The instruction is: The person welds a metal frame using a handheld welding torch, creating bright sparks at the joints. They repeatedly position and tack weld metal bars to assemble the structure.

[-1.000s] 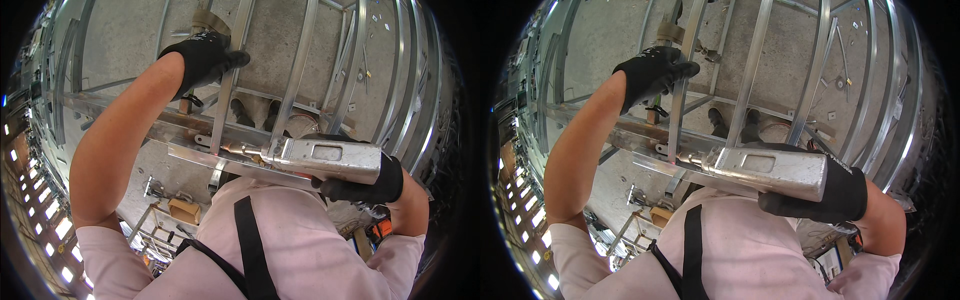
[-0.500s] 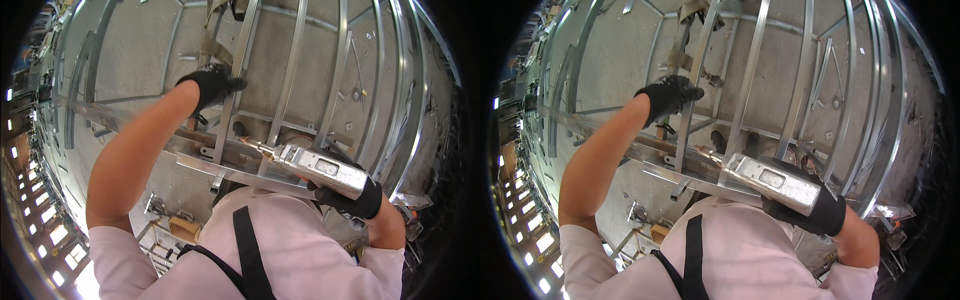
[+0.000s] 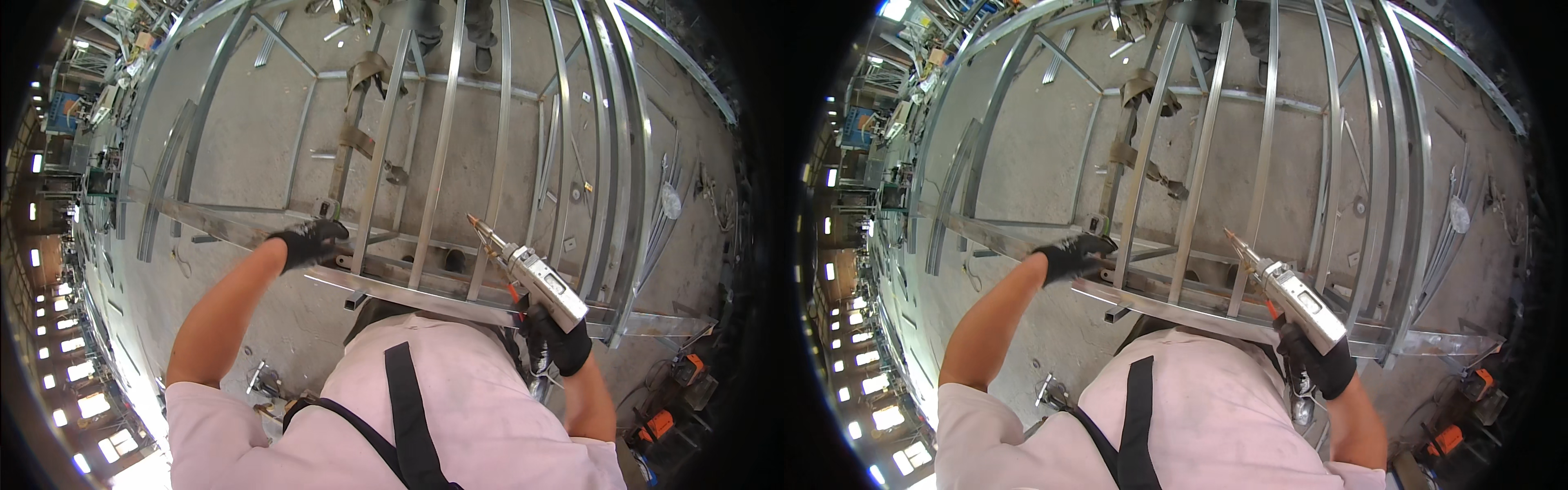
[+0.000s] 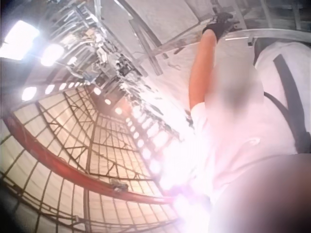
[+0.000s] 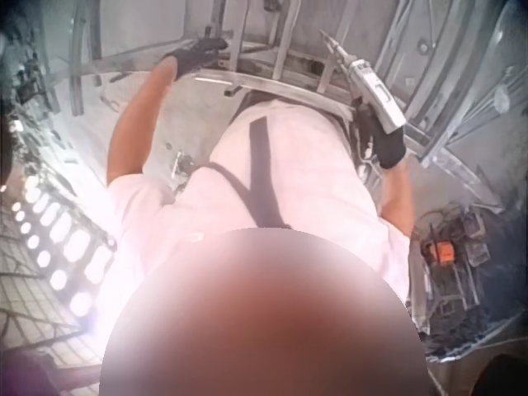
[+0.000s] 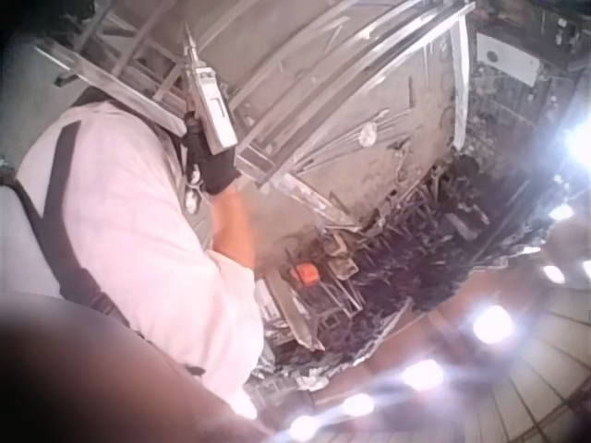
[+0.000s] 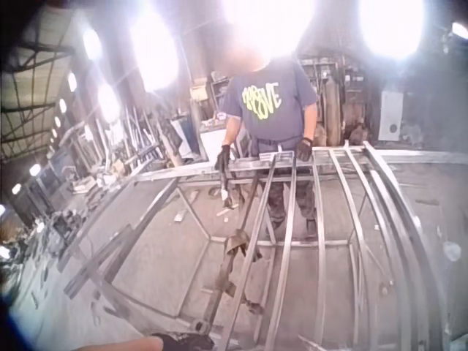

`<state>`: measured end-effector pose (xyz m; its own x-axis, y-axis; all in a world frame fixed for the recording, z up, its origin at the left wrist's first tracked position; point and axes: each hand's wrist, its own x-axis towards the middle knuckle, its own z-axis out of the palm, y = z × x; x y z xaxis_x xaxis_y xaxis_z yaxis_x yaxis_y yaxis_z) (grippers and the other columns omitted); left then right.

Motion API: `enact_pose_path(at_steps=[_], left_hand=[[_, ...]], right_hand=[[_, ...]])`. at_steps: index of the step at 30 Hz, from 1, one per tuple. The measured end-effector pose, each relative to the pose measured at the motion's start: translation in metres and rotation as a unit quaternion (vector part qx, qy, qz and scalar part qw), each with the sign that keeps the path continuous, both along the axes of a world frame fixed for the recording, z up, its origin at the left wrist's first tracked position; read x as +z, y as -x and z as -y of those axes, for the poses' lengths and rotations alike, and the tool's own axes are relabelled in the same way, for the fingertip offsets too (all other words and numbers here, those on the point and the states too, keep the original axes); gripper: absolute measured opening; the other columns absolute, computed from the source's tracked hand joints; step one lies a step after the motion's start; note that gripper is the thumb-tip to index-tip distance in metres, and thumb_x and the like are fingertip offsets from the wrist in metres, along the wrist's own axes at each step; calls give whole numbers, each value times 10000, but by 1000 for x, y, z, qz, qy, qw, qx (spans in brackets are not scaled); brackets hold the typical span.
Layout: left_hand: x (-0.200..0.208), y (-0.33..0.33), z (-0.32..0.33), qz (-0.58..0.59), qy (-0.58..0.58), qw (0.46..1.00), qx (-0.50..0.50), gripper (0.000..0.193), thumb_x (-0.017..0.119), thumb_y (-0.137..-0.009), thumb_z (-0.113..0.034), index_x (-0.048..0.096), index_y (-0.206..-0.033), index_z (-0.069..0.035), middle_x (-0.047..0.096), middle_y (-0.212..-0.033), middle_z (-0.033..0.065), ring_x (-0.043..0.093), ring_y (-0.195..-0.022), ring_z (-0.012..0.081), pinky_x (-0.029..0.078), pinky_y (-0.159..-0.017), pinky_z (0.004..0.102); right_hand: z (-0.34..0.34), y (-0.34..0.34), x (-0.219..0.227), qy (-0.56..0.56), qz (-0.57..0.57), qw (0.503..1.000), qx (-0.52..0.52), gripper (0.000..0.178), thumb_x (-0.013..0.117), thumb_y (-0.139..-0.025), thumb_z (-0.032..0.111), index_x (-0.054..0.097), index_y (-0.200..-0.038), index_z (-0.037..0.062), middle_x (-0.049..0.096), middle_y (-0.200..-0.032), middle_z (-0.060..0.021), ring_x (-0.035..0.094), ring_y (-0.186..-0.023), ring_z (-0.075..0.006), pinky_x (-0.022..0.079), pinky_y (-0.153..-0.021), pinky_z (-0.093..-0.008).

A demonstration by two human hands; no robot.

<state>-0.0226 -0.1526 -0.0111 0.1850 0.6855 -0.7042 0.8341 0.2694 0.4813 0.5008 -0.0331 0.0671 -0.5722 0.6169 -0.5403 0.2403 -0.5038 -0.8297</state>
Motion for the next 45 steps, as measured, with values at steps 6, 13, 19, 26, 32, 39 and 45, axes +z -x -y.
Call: enact_pose_path(at_steps=[6,13,19,26,32,39,45], left_hand=[[-61,12,38,103,-62,993,-1,432,676,-1021,-246,658,-1387,-19,669,-1338,200,620,-1262,343,475,-1114,448],[-57,0,24,103,-45,993,41,435,694,-1018,-304,708,-1339,-12,735,-1137,169,694,-985,241,554,-906,393],[-39,-5,23,98,27,991,88,466,665,-1021,-320,683,-1417,-77,735,-1352,132,683,-1223,266,504,-1082,385],[-46,-5,17,65,-11,997,44,441,640,-1033,-336,690,-1398,-95,713,-1391,140,657,-1289,297,488,-1119,414],[-46,-5,18,76,9,992,102,429,682,-985,-304,727,-1324,-45,750,-1310,145,699,-1198,297,524,-1051,399],[-43,-5,9,196,71,944,255,350,605,-1017,-23,666,-1362,-19,774,-1155,120,776,-1096,235,620,-784,335],[-54,14,-2,231,76,911,332,320,648,-998,-125,702,-1289,-4,767,-1098,134,733,-977,209,610,-829,345]], right_hand=[[37,-3,-3,-25,1,1000,5,483,658,-1032,38,534,-1498,30,697,-1210,-94,677,-1002,-156,573,-885,-321],[73,23,10,-118,47,990,62,518,694,-995,82,533,-1486,45,665,-1274,-84,635,-1139,-188,540,-985,-342],[109,41,14,-103,-30,994,16,535,705,-1030,137,491,-1513,51,663,-1149,-48,650,-911,-123,591,-785,-313],[127,40,16,-152,-26,988,-17,492,712,-1029,110,505,-1474,72,691,-1116,-52,654,-935,-127,578,-790,-307],[124,19,11,-106,2,992,-62,486,719,-1013,124,518,-1451,58,690,-1033,-45,679,-823,-139,581,-706,-316],[126,-4,41,-146,7,979,-141,339,677,-1041,92,586,-1362,32,707,-1000,-51,688,-756,-131,575,-621,-286],[133,-28,44,-127,-12,978,-166,405,685,-1050,129,541,-1420,47,694,-1076,-46,686,-812,-128,581,-662,-272]])
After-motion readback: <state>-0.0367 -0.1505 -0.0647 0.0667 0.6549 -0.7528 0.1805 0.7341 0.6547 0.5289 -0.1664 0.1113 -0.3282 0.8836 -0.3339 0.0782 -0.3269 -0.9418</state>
